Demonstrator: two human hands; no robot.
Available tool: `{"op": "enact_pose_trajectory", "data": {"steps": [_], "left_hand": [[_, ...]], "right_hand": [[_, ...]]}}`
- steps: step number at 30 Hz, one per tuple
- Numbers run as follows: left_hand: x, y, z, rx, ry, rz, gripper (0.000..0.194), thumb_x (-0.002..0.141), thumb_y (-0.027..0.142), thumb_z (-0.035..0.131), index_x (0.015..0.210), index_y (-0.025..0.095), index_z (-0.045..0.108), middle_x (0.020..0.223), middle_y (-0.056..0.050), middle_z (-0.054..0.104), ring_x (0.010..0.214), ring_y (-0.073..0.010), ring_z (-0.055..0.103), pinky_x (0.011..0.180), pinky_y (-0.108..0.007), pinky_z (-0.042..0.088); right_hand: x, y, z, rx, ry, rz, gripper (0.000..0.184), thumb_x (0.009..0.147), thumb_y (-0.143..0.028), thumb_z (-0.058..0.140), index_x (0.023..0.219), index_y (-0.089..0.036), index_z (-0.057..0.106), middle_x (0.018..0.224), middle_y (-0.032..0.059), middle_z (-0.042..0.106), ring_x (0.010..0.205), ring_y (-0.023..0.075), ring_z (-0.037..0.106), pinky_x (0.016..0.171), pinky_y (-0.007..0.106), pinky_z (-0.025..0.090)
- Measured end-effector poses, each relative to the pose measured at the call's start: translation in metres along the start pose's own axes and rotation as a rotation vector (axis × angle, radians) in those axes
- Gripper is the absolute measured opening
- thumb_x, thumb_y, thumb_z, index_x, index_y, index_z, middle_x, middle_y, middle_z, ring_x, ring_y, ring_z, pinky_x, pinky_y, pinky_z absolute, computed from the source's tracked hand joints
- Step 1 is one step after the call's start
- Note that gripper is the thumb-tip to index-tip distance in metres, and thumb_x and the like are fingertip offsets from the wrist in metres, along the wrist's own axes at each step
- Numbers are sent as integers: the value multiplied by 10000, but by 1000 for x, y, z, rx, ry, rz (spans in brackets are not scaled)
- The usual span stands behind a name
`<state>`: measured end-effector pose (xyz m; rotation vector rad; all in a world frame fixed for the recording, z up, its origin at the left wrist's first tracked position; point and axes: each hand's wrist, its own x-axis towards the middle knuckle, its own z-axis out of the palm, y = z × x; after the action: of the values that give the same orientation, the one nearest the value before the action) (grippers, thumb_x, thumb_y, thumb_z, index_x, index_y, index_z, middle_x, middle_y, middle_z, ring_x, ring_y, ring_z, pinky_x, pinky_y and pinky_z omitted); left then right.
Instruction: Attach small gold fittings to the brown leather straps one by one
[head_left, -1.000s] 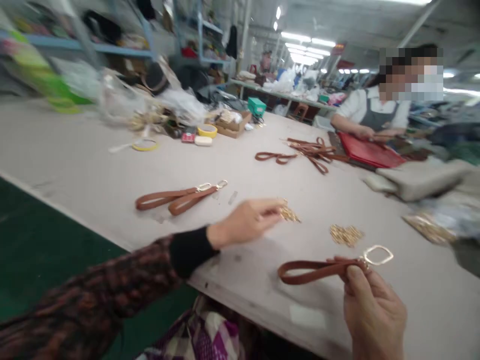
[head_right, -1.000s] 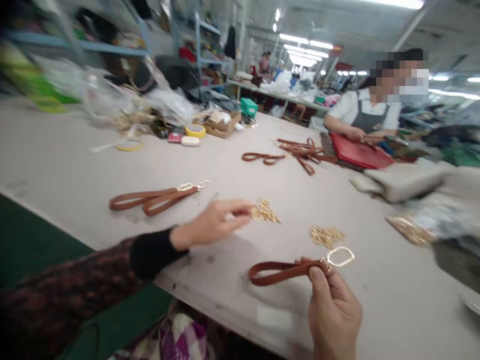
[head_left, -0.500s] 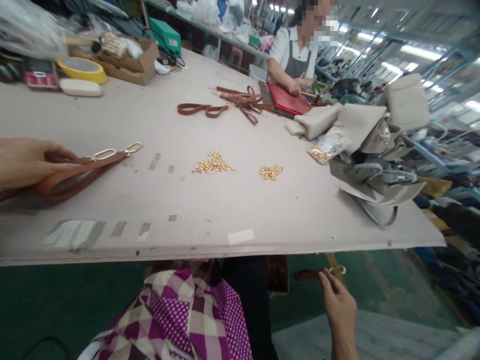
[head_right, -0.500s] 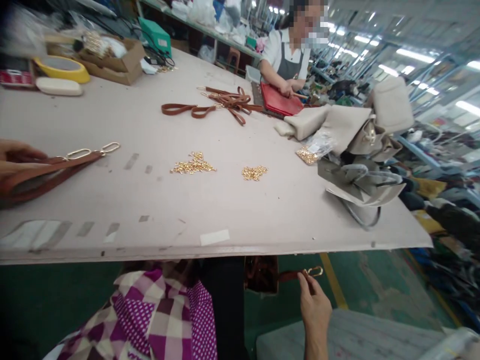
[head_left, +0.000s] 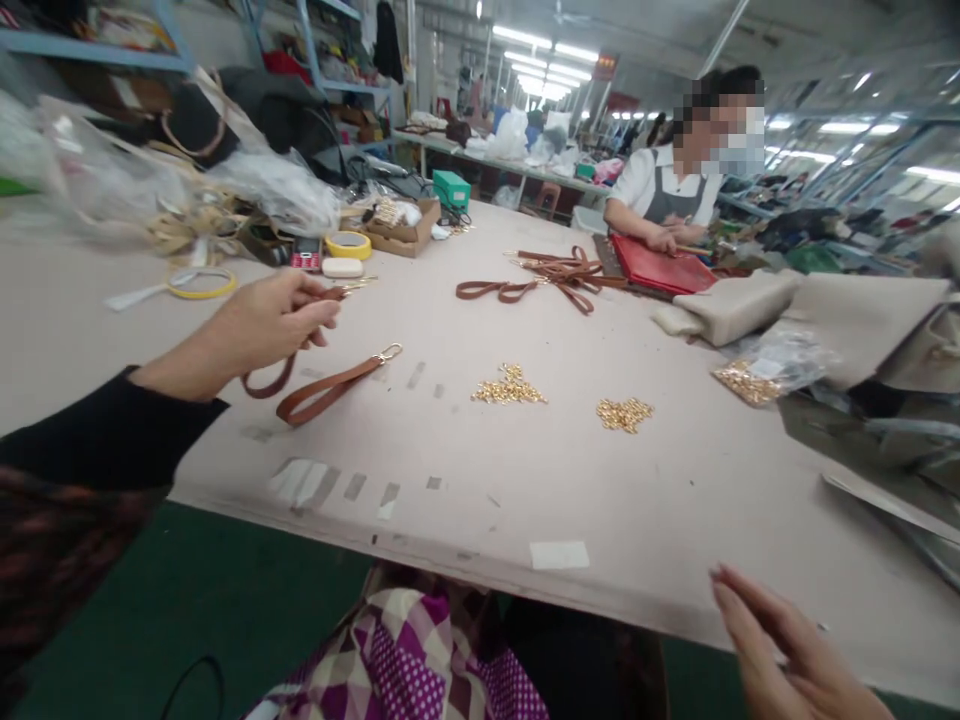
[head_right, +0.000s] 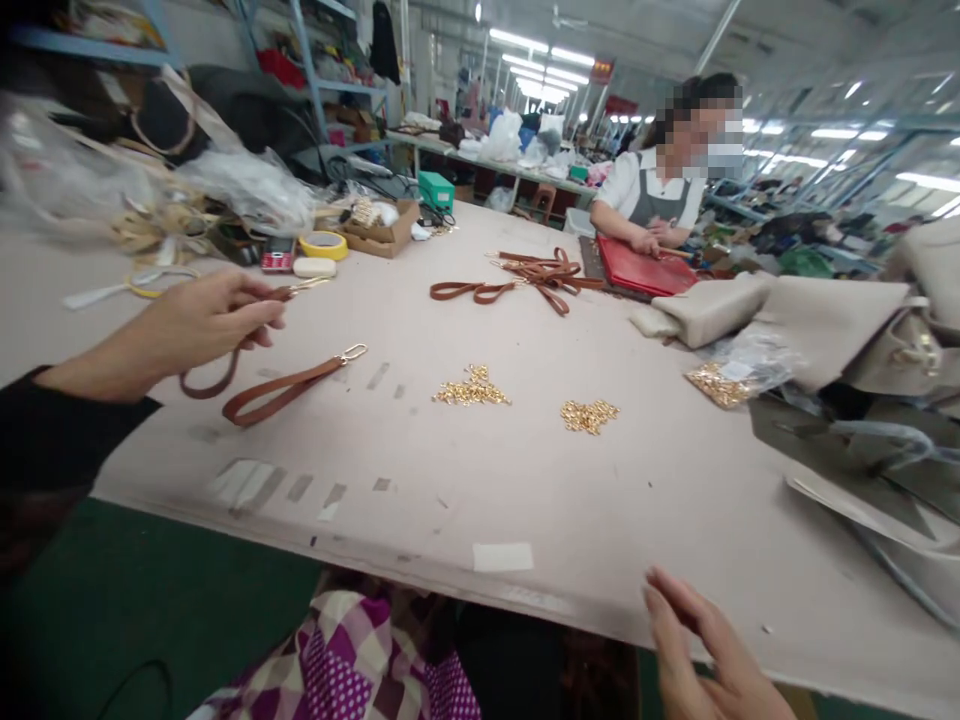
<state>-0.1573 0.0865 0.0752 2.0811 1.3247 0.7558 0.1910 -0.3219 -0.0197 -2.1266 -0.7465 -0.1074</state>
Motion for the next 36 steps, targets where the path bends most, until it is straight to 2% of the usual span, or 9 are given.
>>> {"op": "enact_pose_trajectory", "data": {"steps": [3,5,10,15,22,26,28,33,36], "left_hand": [[-4,46,28,-471,-183,-58,207,862,185,613,1055,111,597,675,76,598,522,3,492,533,-122,322],[-2,70,54,-713,-252,-98,180,863,150,622,1041,123,617,714,40,641,536,-15,532,524,-140,373],[15,93,118,-1149,-366,-134,117,862,70,578,963,123,608,748,-4,676,589,-66,631,502,-162,415],[25,86,144,-1260,-419,-169,157,857,14,529,948,114,609,812,-29,689,693,-92,674,538,-167,437],[17,65,148,-1302,-476,-202,189,846,26,550,980,127,637,902,-71,718,790,-130,698,602,-183,451],[14,63,156,-1231,-482,-198,173,850,59,563,992,134,629,951,-83,712,791,-119,693,591,-173,431],[11,65,159,-1195,-500,-193,189,840,49,559,997,130,626,938,-78,708,768,-108,684,604,-181,432],[0,74,166,-1140,-595,-137,237,761,4,589,953,123,663,786,-14,695,700,-79,631,643,-193,426],[-6,77,168,-1028,-633,-67,216,754,51,603,936,141,676,782,5,692,728,-89,618,650,-199,423]], "right_hand": [[22,-62,59,-5,-333,-458,279,821,-431,598,1015,-269,716,988,48,731,876,244,678,806,388,547],[33,-98,103,13,-437,-611,227,878,-331,553,1025,-233,695,970,48,732,852,210,676,783,351,539],[51,-160,191,-83,-502,-707,199,891,-185,531,1039,-187,665,952,63,732,808,187,675,727,294,501],[56,-185,233,-430,-525,-785,145,865,-130,531,914,-166,662,813,75,676,700,190,645,590,265,421],[58,-182,238,-563,-552,-807,176,915,-146,465,943,-167,638,868,89,660,757,213,629,606,287,390],[65,-165,221,-392,-579,-786,192,905,-125,447,862,-142,633,852,103,656,781,218,606,659,302,405],[72,-153,208,-154,-603,-659,185,907,-167,462,834,-155,632,799,72,654,745,197,593,672,298,415],[86,-133,184,518,-606,-115,197,869,-366,591,830,-178,634,604,-28,579,570,132,538,594,265,434],[85,-131,184,756,-609,-29,182,836,-357,652,876,-180,646,638,-32,604,588,119,556,613,264,450]]}}
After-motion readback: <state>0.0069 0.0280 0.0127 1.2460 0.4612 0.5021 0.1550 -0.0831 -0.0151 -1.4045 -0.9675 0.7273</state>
